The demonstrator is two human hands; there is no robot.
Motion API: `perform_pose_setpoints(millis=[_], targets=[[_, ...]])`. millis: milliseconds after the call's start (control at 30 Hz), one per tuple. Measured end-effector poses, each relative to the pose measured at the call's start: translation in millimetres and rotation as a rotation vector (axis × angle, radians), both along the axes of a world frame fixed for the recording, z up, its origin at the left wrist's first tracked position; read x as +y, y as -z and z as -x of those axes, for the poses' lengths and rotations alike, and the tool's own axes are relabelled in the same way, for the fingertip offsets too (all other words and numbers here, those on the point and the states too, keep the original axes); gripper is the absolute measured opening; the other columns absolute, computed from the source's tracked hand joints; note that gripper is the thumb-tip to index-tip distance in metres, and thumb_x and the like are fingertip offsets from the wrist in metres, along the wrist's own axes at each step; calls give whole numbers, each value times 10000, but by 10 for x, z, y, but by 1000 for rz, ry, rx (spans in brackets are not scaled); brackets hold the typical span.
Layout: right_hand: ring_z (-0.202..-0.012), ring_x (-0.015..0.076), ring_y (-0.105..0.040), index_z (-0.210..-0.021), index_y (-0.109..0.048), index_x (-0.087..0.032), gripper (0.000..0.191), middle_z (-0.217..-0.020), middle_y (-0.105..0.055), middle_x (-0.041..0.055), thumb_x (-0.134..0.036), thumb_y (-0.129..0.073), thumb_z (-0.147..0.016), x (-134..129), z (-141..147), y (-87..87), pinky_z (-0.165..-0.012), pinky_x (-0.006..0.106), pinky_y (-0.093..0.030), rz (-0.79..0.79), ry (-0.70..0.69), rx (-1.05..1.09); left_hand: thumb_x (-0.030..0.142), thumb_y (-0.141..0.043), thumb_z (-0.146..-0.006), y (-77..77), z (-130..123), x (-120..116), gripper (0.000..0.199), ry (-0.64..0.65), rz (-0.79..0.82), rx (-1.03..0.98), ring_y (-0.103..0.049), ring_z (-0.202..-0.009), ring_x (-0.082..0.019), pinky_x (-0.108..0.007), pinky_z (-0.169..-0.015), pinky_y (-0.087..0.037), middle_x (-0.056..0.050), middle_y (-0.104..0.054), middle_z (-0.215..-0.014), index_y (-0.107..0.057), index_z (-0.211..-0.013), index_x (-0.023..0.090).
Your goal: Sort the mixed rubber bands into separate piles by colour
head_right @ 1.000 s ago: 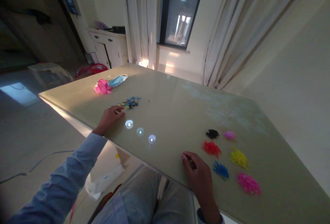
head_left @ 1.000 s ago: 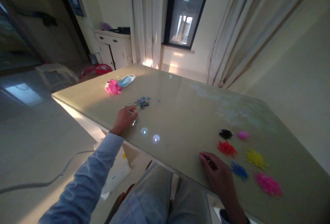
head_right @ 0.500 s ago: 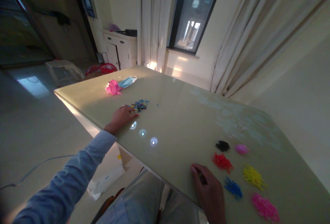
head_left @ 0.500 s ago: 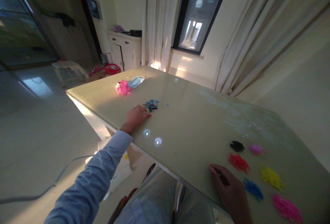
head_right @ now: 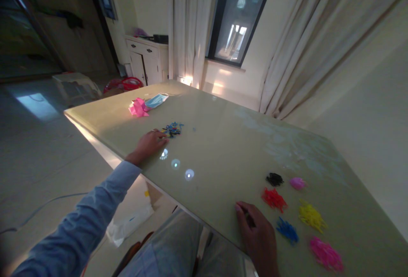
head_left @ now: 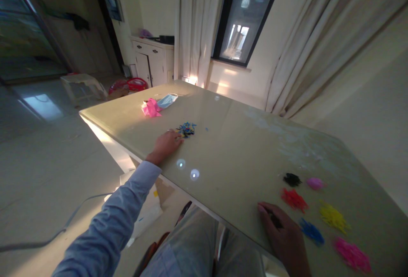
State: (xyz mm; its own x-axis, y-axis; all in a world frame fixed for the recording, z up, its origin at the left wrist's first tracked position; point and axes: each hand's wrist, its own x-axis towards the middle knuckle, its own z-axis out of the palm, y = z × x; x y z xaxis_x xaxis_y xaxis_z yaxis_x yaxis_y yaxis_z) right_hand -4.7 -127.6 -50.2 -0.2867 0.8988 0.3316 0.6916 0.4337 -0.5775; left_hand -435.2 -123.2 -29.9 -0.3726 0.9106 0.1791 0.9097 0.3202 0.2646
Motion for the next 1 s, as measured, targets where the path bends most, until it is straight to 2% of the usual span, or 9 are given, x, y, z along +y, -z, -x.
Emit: perform_pose_setpoints(millis=[200, 433, 633, 833, 900, 1000], targets=[[-619, 203, -708, -812, -743, -215, 456, -777, -765, 77, -608, -515, -854, -14, 16, -23, -581, 274, -580, 0, 9, 8, 384, -451, -921, -24, -29, 11, 336, -37, 11, -25, -650, -961, -224, -309, -807, -501, -75, -667, -1102, -736, -1039, 251], [-619, 207, -706, -807, -742, -216, 464, -780, -766, 83, -614, -508, -852, -23, 32, -67, -597, 285, -582, 11, 12, -2, 299, -424, -924, -34, -20, 104, 296, -68, 23, -24, -651, -963, -236, -310, -788, -492, -102, -682, -1064, -696, -993, 205], [-648, 208, -712, -822, -741, -214, 440, -793, -765, 82, -592, -519, -858, -26, 25, -30, -623, 283, -582, 19, 11, 15, 247, -389, -933, 19, -21, 30, 253, -4, -9, -48, -647, -921, -236, -318, -781, -478, -112, -662, -1035, -630, -985, 189], [-651, 200, -707, -826, -740, -212, 432, -794, -762, 79, -579, -516, -871, -29, 33, -40, -628, 280, -577, 1, -7, 22, 249, -408, -898, 28, -132, -191, 164, 67, -250, -304, -574, -772, -187, -304, -745, -448, -52, -603, -799, -510, -778, 200], [-653, 202, -706, -823, -739, -211, 438, -797, -763, 84, -580, -508, -876, -31, 40, -51, -621, 281, -573, 3, -19, 26, 303, -422, -891, 1, -216, -254, 186, 98, -328, -453, -534, -701, -161, -284, -690, -438, -14, -552, -717, -464, -735, 209], [-647, 200, -696, -825, -736, -208, 428, -796, -759, 86, -563, -503, -884, -38, 48, -48, -618, 284, -563, 8, -18, 29, 438, -455, -882, -59, -396, -319, 283, 167, -352, -756, -459, -559, -119, -247, -561, -392, 36, -454, -601, -448, -715, 210]])
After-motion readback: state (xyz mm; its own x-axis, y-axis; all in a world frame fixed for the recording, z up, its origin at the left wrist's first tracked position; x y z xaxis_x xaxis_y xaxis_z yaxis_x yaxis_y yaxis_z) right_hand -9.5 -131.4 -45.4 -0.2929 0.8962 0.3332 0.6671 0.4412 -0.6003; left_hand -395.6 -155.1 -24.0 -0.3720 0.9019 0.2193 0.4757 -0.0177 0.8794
